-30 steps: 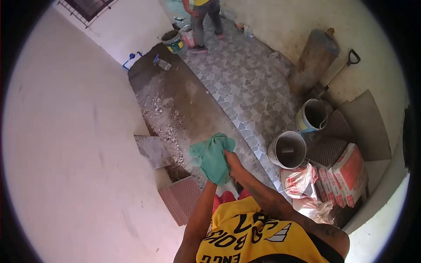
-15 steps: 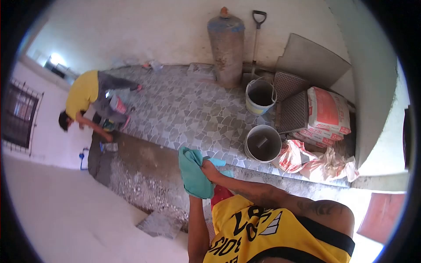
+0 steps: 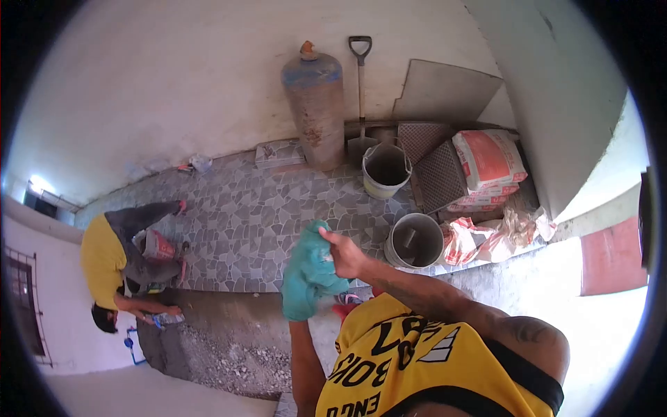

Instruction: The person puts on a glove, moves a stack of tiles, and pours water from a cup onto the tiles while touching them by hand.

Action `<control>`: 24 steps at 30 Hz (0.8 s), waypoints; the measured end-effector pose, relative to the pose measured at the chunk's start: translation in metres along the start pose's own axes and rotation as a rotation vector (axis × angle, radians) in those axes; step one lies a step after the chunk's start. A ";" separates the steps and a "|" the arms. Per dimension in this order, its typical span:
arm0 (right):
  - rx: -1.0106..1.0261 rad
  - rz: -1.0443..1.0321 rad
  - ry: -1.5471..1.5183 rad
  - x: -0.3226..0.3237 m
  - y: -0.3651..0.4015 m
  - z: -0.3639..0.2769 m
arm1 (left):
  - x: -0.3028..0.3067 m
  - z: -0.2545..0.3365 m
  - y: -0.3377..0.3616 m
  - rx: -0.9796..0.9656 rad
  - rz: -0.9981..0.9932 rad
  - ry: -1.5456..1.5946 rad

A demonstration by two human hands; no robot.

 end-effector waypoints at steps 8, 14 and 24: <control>0.223 0.081 0.002 -0.002 -0.106 -0.009 | -0.041 0.026 -0.092 -0.106 0.009 0.165; 0.457 0.060 1.092 -0.007 -0.150 -0.047 | -0.059 0.015 -0.155 -0.085 -0.015 0.161; 0.663 -0.209 1.479 -0.036 -0.265 -0.120 | -0.101 0.012 -0.301 -0.035 -0.011 0.051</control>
Point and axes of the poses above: each hand's wrist, its own y-axis away from the middle knuckle, its own x-axis out of the back of the hand, z = x × y, the point moved 10 cm from there along -y, towards the middle knuckle, and after that the axes turned 13 degrees about x, right-handed, at the moved point
